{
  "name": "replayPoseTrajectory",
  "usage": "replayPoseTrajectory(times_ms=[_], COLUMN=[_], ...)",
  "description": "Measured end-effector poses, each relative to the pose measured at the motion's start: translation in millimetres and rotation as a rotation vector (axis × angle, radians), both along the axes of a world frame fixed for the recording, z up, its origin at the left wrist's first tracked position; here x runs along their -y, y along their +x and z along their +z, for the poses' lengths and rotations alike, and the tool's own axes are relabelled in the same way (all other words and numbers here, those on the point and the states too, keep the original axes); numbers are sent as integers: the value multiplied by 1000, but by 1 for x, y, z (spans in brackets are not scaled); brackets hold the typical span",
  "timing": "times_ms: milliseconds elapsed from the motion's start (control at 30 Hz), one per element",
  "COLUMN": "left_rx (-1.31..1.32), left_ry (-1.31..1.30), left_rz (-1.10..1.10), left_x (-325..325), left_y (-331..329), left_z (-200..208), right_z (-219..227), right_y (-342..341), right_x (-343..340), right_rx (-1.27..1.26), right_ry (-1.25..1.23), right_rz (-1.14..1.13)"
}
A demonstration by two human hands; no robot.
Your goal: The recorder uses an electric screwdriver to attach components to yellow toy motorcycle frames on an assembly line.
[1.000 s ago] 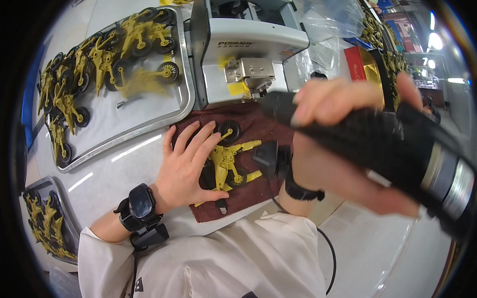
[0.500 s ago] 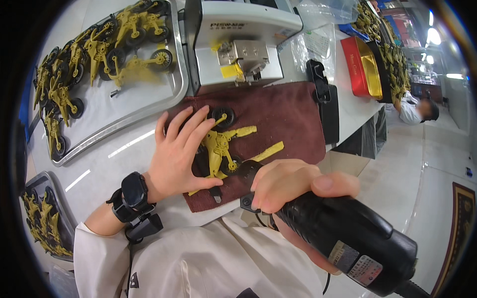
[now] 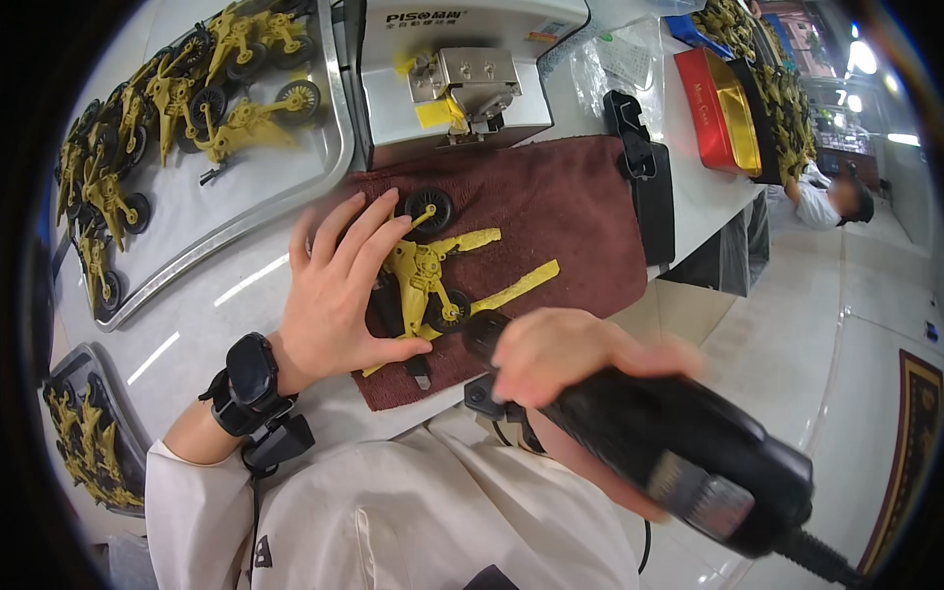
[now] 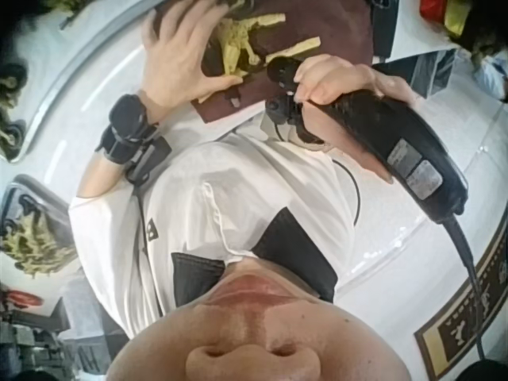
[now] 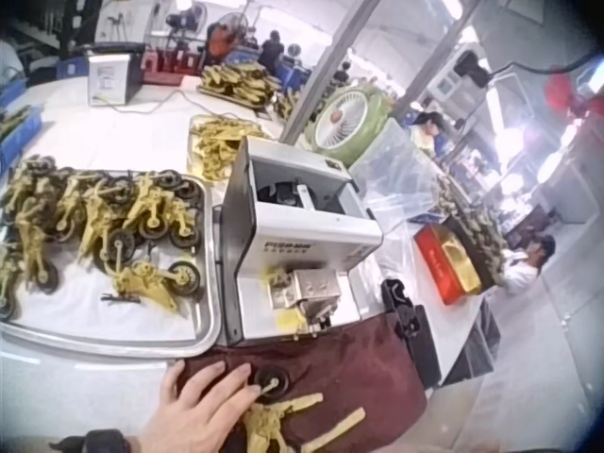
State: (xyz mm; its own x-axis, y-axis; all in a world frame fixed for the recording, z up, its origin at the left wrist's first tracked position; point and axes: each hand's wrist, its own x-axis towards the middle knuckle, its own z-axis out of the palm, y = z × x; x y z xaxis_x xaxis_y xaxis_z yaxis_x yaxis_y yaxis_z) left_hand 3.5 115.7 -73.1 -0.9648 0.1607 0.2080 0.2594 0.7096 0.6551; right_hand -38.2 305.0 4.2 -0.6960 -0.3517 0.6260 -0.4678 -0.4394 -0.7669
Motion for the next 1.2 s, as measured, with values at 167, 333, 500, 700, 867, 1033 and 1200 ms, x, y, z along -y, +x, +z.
replayPoseTrajectory(times_ms=[167, 333, 500, 700, 867, 1033, 1200], left_rx=[8, 11, 4, -9, -3, -11, 4], left_ry=[-36, -56, -28, 47, 25, 13, 39], left_rz=[-9, -8, 14, 55, 45, 43, 40], left_x=[1, 1, 2, 3, 3, 3, 2], left_y=[-2, -3, -2, -3, -4, -3, -3], left_z=[2, 3, 2, 3, 2, 3, 4], right_z=[-8, -5, 16, 40, 30, 40, 39], right_y=[-8, -11, -37, -58, -48, -34, -30], right_x=[8, 9, 11, 32, 20, 19, 8], right_rx=[0, -22, 213, 365, 202, 117, -74], right_ry=[-16, 50, 11, 107, 86, 78, 218], right_rz=[10, 94, 159, 147, 201, 106, 260])
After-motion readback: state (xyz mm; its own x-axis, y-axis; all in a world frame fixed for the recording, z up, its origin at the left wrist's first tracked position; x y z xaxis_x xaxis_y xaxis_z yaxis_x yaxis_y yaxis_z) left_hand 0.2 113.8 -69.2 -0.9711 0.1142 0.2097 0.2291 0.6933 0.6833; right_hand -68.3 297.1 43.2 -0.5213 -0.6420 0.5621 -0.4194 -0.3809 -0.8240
